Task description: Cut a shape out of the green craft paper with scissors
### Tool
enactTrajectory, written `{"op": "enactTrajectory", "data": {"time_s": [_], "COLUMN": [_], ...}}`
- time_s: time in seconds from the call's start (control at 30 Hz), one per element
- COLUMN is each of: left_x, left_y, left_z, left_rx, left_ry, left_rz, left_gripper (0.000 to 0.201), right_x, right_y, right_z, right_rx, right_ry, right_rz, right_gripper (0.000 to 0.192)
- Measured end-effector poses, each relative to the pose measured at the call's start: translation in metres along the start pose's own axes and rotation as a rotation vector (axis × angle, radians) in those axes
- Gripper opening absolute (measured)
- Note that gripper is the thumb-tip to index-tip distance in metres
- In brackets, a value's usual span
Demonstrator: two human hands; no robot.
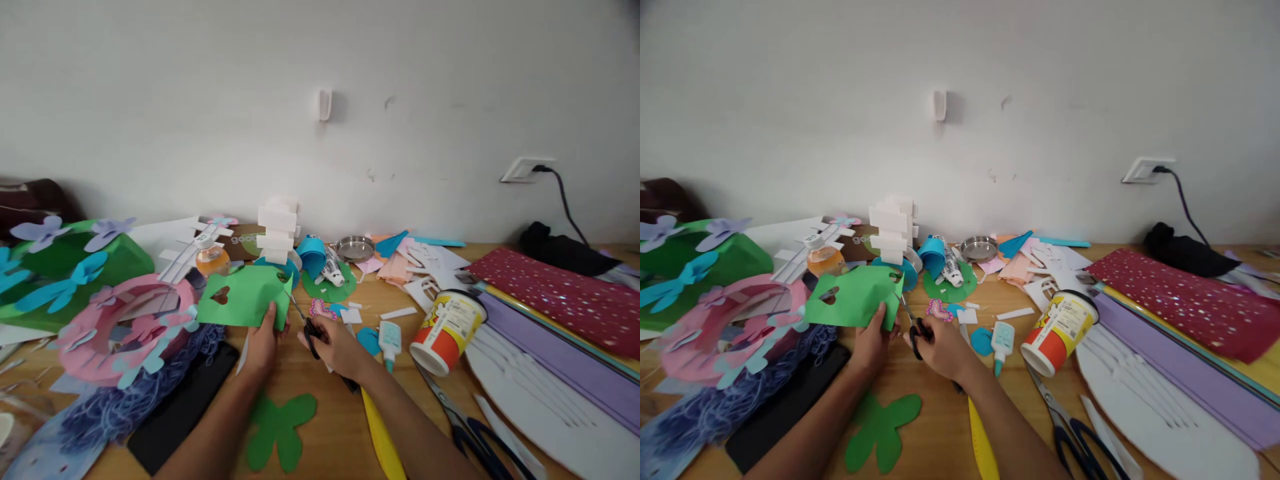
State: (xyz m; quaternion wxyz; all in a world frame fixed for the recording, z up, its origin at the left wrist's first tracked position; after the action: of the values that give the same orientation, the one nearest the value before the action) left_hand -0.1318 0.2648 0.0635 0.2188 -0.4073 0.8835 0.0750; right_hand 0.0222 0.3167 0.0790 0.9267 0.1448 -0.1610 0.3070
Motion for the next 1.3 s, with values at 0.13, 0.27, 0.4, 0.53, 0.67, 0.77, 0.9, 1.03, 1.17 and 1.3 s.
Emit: {"op": "enactTrajectory", "data": {"time_s": [0.13, 0.27, 0.4, 0.53, 0.67, 0.77, 0.9, 1.03, 1.17, 1.3], "left_x": [-0.005, -0.009, -0.010, -0.010, -0.010, -0.012, -0.012, -0.009, -0.008, -0.009], "left_y": [0.002, -0.003, -0.004, -0.001, -0.001, -0.003, -0.004, 0.000, 0.001, -0.002], "left_z": [-0.002, -0.008, -0.012, -0.013, -0.016, -0.018, -0.017, -0.012, -0.009, -0.009], "left_rx": [0.001, -0.007, -0.084, -0.227, -0.335, -0.367, -0.356, -0.330, -0.332, -0.362], "left_ry": [-0.048, -0.057, 0.025, 0.234, 0.383, 0.427, 0.426, 0.382, 0.390, 0.432], "left_rz": [-0.009, 0.027, 0.100, 0.169, 0.212, 0.224, 0.217, 0.173, 0.170, 0.161], "left_gripper": [0.040, 0.038, 0.033, 0.037, 0.041, 0.042, 0.043, 0.042, 0.042, 0.041], "right_x": [-0.002, -0.003, -0.003, 0.001, 0.002, 0.001, 0.001, 0.002, 0.001, 0.000], "right_y": [0.003, 0.003, 0.003, 0.003, 0.002, 0.002, 0.004, 0.004, 0.004, 0.004], "right_z": [-0.008, -0.015, -0.017, -0.013, -0.015, -0.018, -0.018, -0.014, -0.013, -0.013], "right_rx": [-0.038, -0.091, -0.123, -0.110, -0.118, -0.105, -0.093, -0.090, -0.110, -0.126], "right_ry": [-0.008, 0.005, 0.053, 0.067, 0.037, 0.020, -0.016, -0.039, -0.049, -0.073], "right_rz": [0.009, 0.007, 0.047, 0.036, 0.023, 0.017, -0.004, -0.013, -0.008, -0.017], "right_gripper": [0.026, 0.027, 0.032, 0.039, 0.037, 0.037, 0.033, 0.031, 0.026, 0.021]}}
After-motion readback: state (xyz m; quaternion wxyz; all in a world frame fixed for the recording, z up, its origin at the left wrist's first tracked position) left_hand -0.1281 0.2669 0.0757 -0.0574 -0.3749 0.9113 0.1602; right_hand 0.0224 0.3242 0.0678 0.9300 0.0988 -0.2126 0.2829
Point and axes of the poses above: each hand's wrist, its own y-axis towards the middle knuckle, its own x-axis out of the back of the hand, z = x × y, the point moved 5 cm from there along y, towards the middle knuckle, and after that the axes turned 9 degrees about -z, right-handed, at the moved point
